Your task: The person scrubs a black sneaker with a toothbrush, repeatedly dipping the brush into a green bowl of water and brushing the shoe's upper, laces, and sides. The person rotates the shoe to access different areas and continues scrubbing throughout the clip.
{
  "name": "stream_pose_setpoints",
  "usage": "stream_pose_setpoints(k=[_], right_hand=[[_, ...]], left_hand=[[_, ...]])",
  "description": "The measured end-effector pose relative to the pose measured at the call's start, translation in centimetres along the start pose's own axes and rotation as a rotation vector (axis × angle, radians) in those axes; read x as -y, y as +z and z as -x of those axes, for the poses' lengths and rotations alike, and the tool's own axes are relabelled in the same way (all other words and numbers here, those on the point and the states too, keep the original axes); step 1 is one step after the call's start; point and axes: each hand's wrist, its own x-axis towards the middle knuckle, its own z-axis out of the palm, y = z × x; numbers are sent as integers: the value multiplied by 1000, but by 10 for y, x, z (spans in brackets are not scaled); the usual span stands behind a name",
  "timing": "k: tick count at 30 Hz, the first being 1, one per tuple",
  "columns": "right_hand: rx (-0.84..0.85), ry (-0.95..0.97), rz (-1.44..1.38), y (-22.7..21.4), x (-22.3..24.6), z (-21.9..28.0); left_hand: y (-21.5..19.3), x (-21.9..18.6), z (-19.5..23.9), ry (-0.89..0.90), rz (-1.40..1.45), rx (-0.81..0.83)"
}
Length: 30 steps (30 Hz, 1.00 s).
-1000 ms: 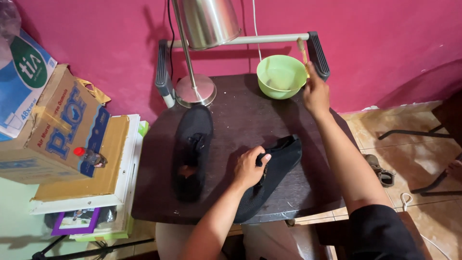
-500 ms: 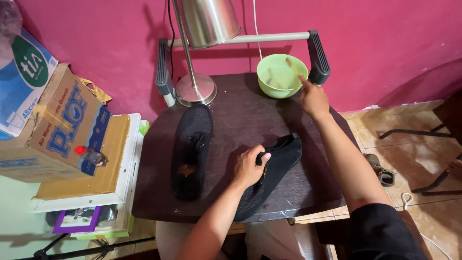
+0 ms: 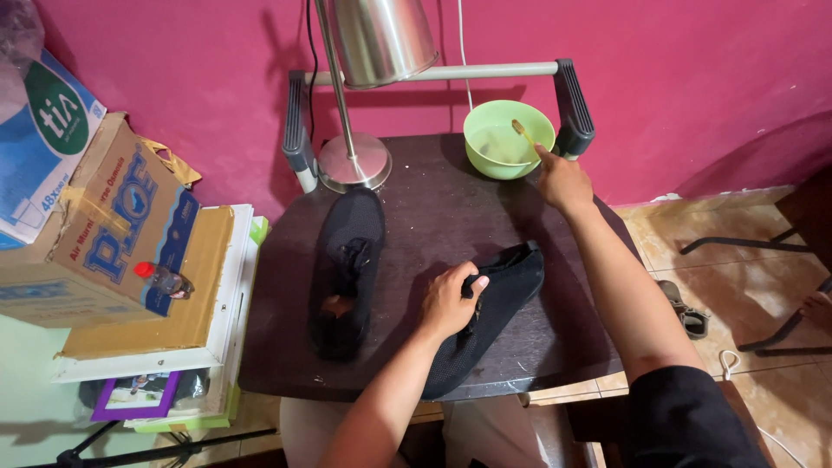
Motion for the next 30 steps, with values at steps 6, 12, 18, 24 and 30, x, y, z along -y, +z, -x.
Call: stream_pose_setpoints(k=[6,12,18,24,30], right_hand=[[-133,-45,-262,-42,32,42],[-44,-53,-276,-11,-6,25],[-196,-173,-900,-13,-34,135],[-52,-199,-866,-20,-41,298],[279,-323,-710,-14,-12,355]], left_hand=[[1,2,0,-11,1,14],[-4,-5,-1,-34,31,22],[5,12,-5,-53,41,55],[7,13,-4,-88,33,81],[2,6,-4,-6,-69,86]])
